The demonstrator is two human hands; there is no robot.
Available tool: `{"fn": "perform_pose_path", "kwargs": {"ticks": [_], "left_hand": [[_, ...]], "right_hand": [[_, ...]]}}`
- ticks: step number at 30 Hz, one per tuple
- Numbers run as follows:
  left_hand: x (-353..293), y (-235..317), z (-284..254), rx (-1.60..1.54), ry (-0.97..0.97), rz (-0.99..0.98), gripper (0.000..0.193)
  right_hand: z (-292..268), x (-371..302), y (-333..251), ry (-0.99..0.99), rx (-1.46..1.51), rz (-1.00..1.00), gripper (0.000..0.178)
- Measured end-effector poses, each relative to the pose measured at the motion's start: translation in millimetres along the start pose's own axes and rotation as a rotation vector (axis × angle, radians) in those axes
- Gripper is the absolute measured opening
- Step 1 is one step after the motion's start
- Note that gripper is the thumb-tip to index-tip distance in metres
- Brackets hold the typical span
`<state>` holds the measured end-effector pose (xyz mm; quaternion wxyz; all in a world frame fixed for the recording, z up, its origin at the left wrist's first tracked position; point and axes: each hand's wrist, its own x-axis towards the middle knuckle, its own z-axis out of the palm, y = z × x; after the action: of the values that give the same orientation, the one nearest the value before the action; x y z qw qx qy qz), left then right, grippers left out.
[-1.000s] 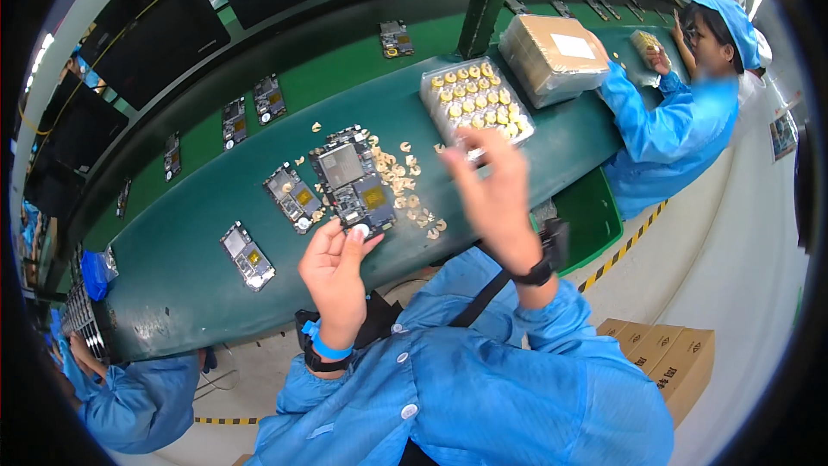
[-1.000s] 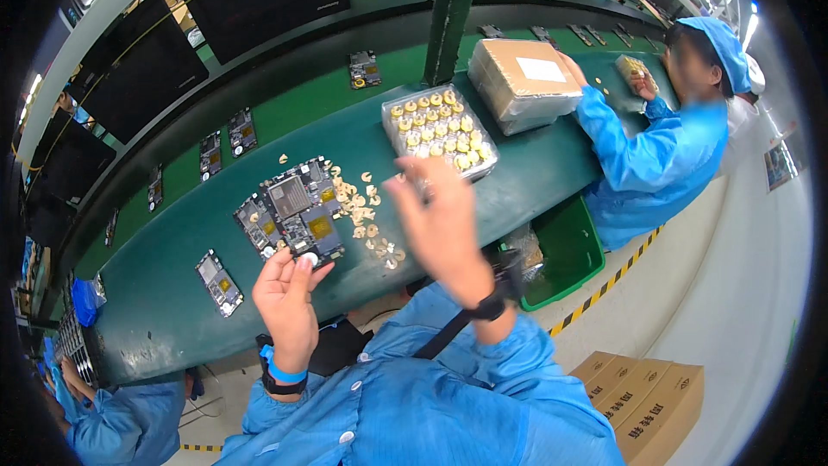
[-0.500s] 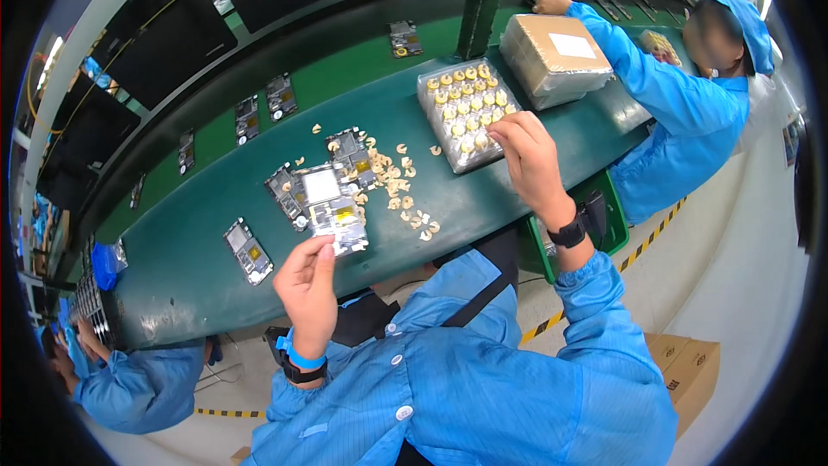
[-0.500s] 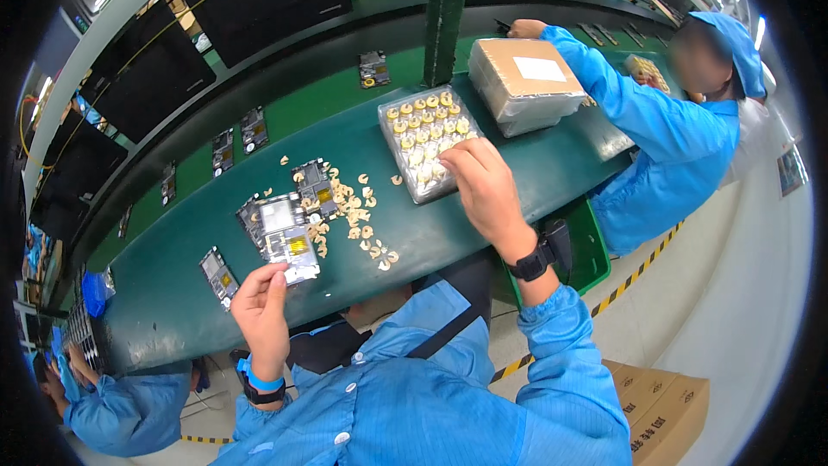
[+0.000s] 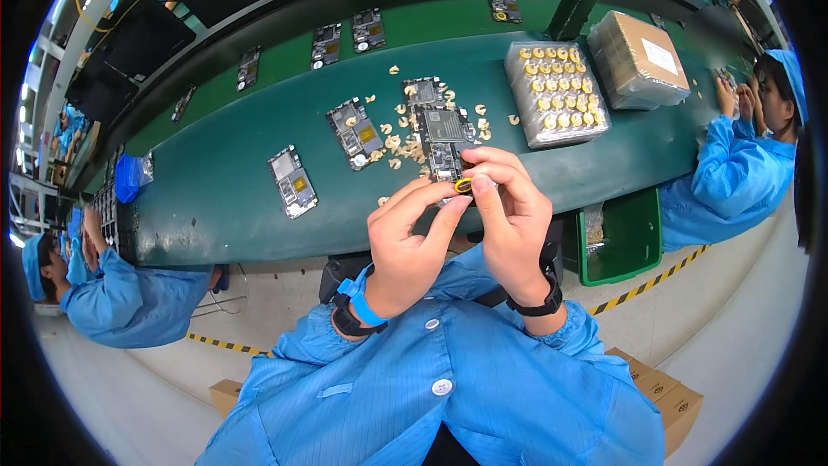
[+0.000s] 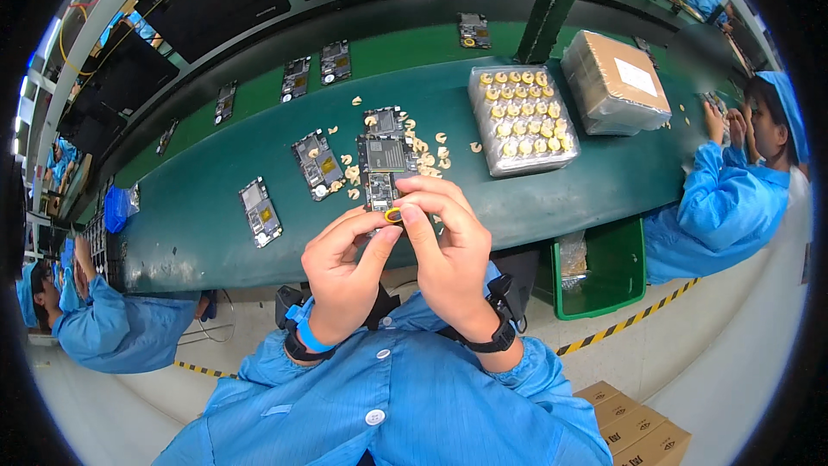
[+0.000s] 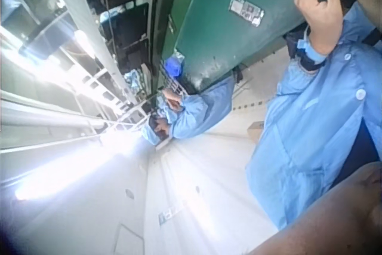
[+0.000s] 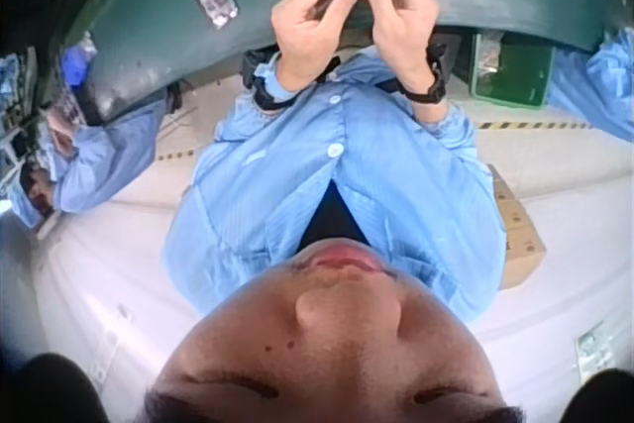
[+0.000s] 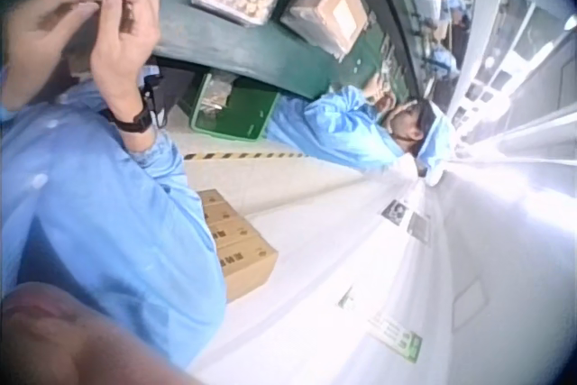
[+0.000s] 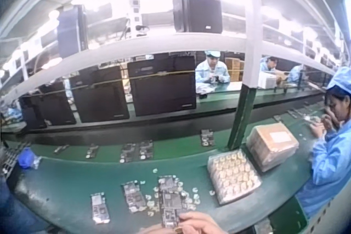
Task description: Assembling internal components of mobile devices on a production line.
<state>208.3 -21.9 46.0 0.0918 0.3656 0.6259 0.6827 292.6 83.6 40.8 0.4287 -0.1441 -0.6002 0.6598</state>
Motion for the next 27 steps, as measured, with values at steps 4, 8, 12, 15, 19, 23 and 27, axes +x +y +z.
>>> {"fn": "perform_pose_path", "kwargs": {"ticks": [4,8,12,15,19,23,27], "left_hand": [[-9,-1,-12,0.029,-0.043,-0.084,0.014],[-7,-3,-17,-0.085,0.007,-0.084,0.013],[-7,-6,-21,-0.126,-0.006,-0.086,0.013],[-7,-11,-23,-0.112,0.006,-0.077,0.013],[-7,-8,-27,-0.067,-0.033,-0.067,0.012],[-7,-7,-27,-0.039,-0.042,-0.081,0.012],[-7,-12,-24,0.012,-0.021,-0.066,0.014]], "right_hand": [[0,-2,5,-0.022,-0.248,-0.149,0.008],[-10,12,-4,-0.215,-0.578,-0.466,0.015],[-12,19,-16,-0.332,-0.644,-0.402,0.015],[-13,21,-17,-0.377,-0.597,-0.345,0.015],[-13,16,-19,-0.367,-0.55,-0.266,0.014],[-13,17,-20,-0.399,-0.549,-0.232,0.015],[-9,14,-17,-0.346,-0.555,-0.214,0.015]]}}
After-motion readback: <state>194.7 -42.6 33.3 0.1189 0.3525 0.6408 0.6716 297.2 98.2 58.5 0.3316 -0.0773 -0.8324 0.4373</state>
